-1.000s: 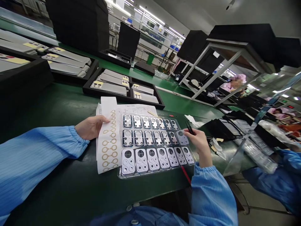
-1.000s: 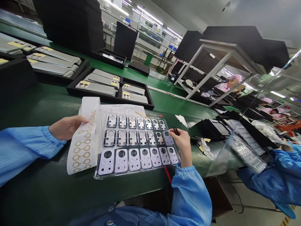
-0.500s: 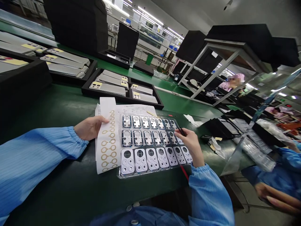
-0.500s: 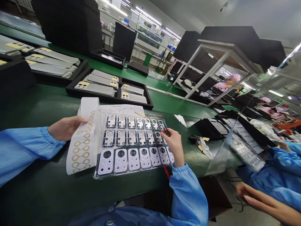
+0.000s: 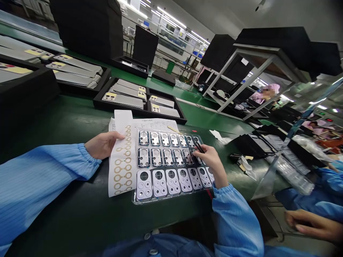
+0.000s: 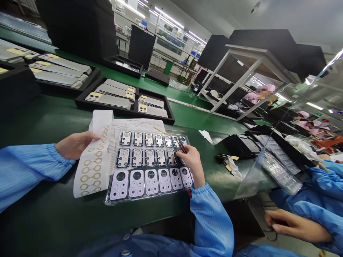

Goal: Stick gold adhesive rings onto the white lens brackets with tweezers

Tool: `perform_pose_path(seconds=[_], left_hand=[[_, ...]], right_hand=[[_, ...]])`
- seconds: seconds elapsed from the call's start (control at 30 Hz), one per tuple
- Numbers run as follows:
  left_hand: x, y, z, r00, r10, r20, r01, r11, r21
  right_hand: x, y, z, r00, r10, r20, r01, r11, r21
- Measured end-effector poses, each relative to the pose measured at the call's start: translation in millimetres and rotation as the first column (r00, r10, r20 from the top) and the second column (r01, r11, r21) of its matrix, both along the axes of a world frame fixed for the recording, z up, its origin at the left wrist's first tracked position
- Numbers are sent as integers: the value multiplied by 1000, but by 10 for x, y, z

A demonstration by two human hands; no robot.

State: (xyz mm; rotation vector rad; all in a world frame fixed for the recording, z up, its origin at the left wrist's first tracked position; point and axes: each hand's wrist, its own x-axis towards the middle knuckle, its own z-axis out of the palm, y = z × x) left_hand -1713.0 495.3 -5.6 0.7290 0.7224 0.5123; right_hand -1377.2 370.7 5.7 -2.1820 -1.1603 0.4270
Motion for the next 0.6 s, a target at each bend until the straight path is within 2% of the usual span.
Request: perform_pose_path(seconds=[0.17, 0.3, 0.4, 0.53, 0.6], left_hand=[[4, -7, 9, 1000, -10, 11, 10, 1000, 10], [14, -11, 24, 1000, -3, -8, 3, 1000, 0], [21, -16, 35, 1000, -7, -14, 7, 1000, 2], [28, -22, 37, 1000, -4, -31, 5, 1000, 8], [26, -23, 28, 998, -2, -56, 7, 997, 79]], right_hand=[[142, -54, 64, 996, -85, 40, 83, 995, 55], [213, -52, 19, 994, -96, 47, 94, 995, 39], [208, -55, -8, 994, -93, 65, 92, 996, 15], [140, -83, 50, 990, -88, 111, 84, 996, 39], [52, -89, 87, 992, -50, 115, 44, 998, 51]])
